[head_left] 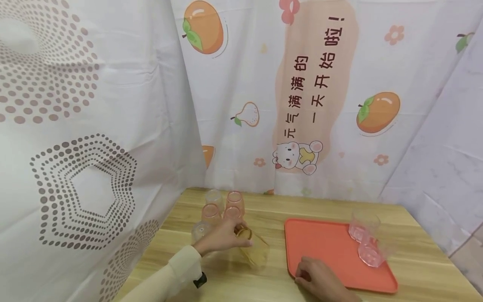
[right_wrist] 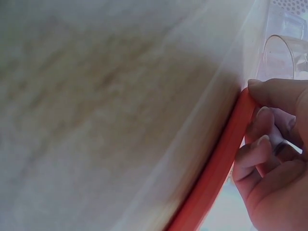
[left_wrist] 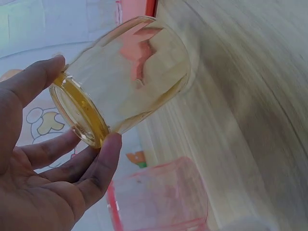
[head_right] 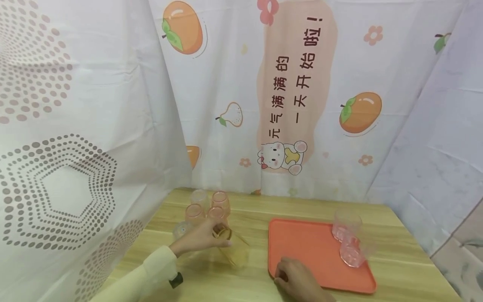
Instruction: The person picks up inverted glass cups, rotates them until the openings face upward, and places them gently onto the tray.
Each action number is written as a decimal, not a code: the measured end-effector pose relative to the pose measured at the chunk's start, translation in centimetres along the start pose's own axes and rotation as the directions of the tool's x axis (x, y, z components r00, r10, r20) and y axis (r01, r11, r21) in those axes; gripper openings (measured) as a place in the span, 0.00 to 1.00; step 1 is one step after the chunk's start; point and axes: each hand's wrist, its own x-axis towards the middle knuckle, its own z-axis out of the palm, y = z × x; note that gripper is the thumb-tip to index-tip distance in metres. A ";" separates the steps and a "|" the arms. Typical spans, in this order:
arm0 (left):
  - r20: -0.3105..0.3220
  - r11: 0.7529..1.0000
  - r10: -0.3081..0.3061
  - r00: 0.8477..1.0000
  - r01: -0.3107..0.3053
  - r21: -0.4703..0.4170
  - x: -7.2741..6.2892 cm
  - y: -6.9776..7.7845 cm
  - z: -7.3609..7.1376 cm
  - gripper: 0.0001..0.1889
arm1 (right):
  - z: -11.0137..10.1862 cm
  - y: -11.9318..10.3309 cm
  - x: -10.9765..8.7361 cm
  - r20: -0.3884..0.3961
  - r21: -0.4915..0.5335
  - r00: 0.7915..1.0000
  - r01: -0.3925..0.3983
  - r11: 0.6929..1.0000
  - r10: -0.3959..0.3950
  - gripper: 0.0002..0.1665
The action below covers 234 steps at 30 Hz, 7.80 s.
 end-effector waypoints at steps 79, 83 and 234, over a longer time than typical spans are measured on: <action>0.070 1.000 0.009 0.998 -0.009 -0.010 1.6 0.1 8.1 0.08 | -2.3 -3.0 0.9 -0.413 0.408 0.812 -0.240 0.881 0.412 0.03; 0.081 0.998 0.042 0.996 -0.045 0.039 1.9 0.4 9.0 0.07 | -2.6 -2.6 0.6 -0.487 0.332 0.812 -0.171 0.928 0.323 0.05; 0.075 0.928 0.019 0.997 -0.046 0.370 5.3 3.0 14.9 0.27 | -6.8 4.1 0.3 -0.431 -0.454 0.892 -0.084 0.887 -0.136 0.16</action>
